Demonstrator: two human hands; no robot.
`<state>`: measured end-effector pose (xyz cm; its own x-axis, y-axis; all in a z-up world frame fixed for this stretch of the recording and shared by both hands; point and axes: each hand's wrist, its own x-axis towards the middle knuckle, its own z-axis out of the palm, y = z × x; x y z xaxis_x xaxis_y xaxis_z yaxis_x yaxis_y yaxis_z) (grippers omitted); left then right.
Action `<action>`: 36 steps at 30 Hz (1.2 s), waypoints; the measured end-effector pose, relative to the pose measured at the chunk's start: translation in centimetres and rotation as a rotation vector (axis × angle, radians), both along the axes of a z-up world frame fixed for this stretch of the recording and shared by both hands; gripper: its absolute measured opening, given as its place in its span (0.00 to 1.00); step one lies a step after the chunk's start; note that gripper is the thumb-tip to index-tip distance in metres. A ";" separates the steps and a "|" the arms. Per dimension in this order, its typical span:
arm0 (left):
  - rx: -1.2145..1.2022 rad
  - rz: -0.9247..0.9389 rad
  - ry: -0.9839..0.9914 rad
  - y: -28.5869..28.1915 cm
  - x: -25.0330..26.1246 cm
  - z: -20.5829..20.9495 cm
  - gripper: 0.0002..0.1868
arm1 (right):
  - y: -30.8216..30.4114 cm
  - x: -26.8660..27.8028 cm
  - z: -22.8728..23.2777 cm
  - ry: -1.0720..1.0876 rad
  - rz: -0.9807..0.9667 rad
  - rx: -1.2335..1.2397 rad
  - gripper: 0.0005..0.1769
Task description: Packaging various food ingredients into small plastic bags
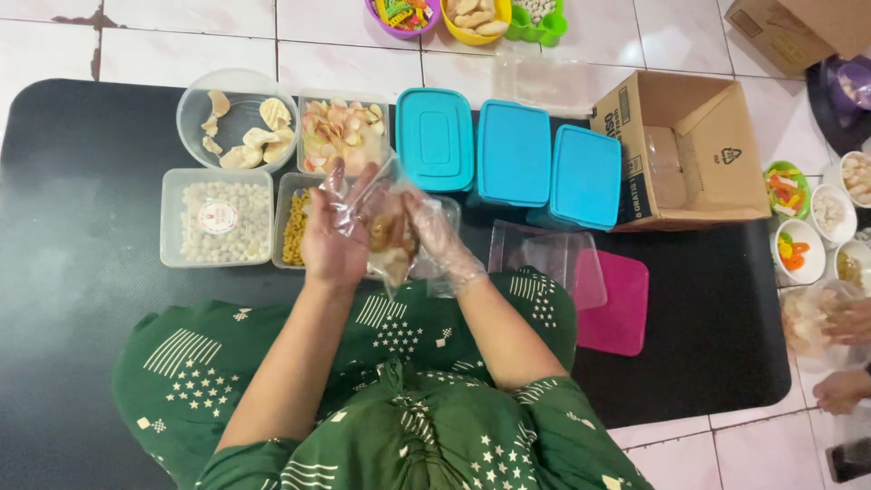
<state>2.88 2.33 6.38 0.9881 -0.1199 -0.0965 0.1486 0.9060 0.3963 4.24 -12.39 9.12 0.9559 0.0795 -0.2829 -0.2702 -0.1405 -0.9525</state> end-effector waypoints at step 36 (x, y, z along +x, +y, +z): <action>0.787 -0.357 -0.383 -4.9 3.9 -1.2 0.14 | -15.7 -0.1 3.0 -0.035 0.197 0.407 0.50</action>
<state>6.75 -2.56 5.17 0.8865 -0.4605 0.0452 0.0985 0.2832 0.9540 4.09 -28.06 12.17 0.9197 0.3590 -0.1592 -0.2429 0.2017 -0.9489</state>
